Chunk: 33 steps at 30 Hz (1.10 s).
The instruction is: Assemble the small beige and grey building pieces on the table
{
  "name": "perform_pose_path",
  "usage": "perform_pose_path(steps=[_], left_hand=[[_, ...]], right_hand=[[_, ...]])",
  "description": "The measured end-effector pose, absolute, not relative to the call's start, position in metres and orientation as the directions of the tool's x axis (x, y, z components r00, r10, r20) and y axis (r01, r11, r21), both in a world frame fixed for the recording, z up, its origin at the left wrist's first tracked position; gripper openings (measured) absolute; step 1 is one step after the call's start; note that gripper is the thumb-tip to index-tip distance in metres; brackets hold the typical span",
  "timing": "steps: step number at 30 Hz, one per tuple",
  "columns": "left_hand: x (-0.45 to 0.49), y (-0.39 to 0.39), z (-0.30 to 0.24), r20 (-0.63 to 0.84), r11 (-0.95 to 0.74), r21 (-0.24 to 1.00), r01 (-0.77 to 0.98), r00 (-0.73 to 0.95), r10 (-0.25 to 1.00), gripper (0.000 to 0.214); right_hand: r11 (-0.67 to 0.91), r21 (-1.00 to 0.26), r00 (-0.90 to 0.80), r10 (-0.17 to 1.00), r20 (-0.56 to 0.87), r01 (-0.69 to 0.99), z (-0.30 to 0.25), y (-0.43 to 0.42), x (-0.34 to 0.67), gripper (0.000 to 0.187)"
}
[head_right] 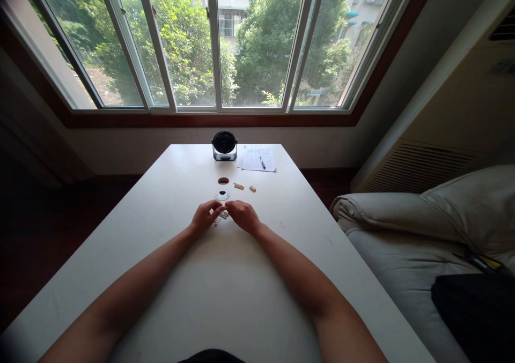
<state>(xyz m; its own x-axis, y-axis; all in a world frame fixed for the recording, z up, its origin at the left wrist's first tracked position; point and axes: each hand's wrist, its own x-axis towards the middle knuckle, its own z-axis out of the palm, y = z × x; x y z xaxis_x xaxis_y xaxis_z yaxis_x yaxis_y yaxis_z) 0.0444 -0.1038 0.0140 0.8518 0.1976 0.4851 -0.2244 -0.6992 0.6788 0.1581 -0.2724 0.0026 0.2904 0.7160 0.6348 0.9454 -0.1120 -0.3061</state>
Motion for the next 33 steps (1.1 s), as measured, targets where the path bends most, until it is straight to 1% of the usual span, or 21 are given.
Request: perform_pose_path(steps=[6,11,15,18,21,24,28,31,33], left_hand=[[0.045,-0.101,0.012,0.466,-0.669,0.709,-0.225,0.861,0.205,0.025],[0.047,-0.100,0.009,0.429,-0.650,0.734,-0.196,0.876,0.221,0.027],[0.048,-0.100,0.009,0.420,-0.662,0.729,-0.176,0.878,0.229,0.024],[0.047,-0.099,0.010,0.439,-0.674,0.719,-0.169,0.863,0.252,0.021],[0.047,-0.099,0.011,0.449,-0.679,0.716,-0.162,0.852,0.270,0.019],[0.047,-0.099,0.011,0.448,-0.684,0.714,-0.150,0.849,0.281,0.018],[0.047,-0.099,0.010,0.442,-0.692,0.709,-0.136,0.850,0.285,0.018],[0.046,-0.099,0.010,0.442,-0.694,0.708,-0.134,0.850,0.287,0.017],[0.046,-0.099,0.010,0.441,-0.695,0.707,-0.130,0.849,0.289,0.016]], right_hand=[[-0.056,-0.282,0.234,0.725,0.648,0.958,0.006,-0.272,0.157,0.015],[-0.063,-0.266,0.225,0.734,0.641,0.962,0.004,-0.272,0.158,0.016],[-0.061,-0.285,0.235,0.739,0.631,0.957,0.005,-0.271,0.157,0.015],[-0.092,-0.323,0.286,0.724,0.628,0.942,0.005,-0.271,0.162,0.013],[-0.200,-0.363,0.399,0.659,0.637,0.910,0.000,-0.275,0.179,0.011],[-0.378,-0.381,0.536,0.564,0.628,0.844,-0.008,-0.282,0.206,0.012],[-0.625,-0.375,0.711,0.463,0.529,0.685,-0.021,-0.291,0.236,0.011],[-0.691,-0.341,0.753,0.462,0.469,0.637,-0.027,-0.290,0.244,0.012],[-0.701,-0.317,0.749,0.471,0.466,0.639,-0.028,-0.288,0.246,0.014]])
